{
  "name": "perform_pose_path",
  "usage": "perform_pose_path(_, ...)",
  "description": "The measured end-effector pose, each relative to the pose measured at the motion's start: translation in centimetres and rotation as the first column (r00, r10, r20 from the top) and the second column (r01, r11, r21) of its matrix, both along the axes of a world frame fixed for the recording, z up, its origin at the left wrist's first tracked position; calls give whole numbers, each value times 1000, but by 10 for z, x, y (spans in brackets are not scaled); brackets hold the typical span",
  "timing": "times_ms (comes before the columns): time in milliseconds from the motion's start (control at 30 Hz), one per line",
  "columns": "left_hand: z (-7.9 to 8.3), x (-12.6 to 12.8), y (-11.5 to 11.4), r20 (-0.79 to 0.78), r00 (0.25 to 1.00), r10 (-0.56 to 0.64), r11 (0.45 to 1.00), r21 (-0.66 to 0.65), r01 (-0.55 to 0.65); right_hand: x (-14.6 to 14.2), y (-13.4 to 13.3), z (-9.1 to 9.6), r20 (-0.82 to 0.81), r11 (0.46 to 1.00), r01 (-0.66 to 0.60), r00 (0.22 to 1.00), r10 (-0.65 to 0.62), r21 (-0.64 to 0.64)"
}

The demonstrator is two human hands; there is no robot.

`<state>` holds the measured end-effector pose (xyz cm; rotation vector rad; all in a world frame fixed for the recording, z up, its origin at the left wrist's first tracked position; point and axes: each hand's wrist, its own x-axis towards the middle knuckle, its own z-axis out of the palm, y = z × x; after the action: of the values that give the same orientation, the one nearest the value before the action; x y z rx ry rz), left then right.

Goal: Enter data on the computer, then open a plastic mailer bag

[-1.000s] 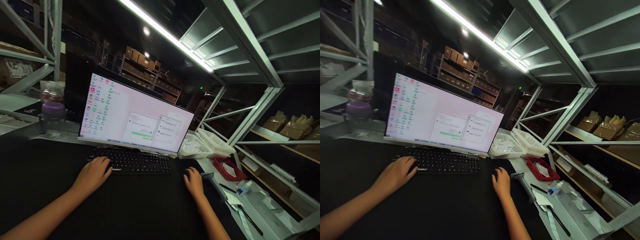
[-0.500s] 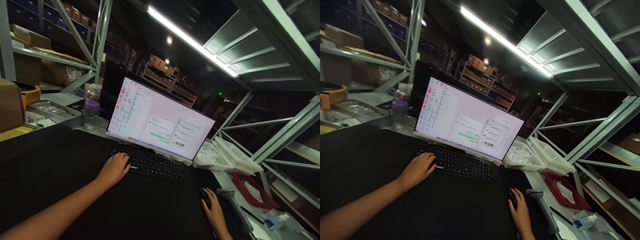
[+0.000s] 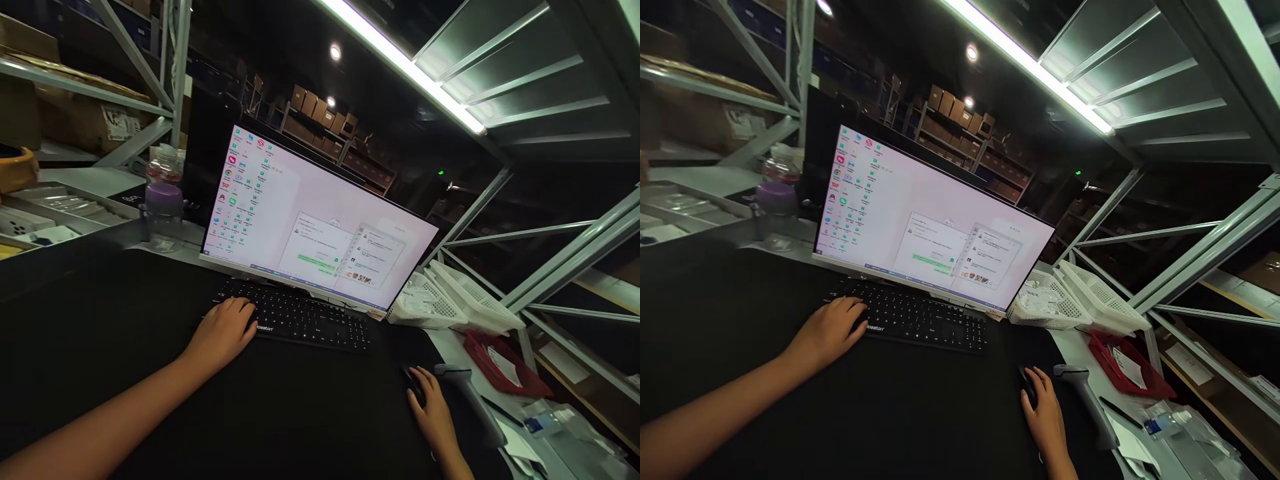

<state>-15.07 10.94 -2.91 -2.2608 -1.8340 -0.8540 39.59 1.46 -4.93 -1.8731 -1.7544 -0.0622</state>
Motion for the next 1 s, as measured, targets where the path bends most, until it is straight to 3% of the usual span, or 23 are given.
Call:
perform_pose_path(333, 6, 2, -4, -31, 999, 14, 1000, -10, -14, -6, -3, 6, -1, 1000, 17, 1000, -17, -9)
perform_pose_path(1000, 1, 1, 0, -36, 999, 5, 1000, -13, -6, -6, -4, 5, 17, 999, 40, 999, -40, -8)
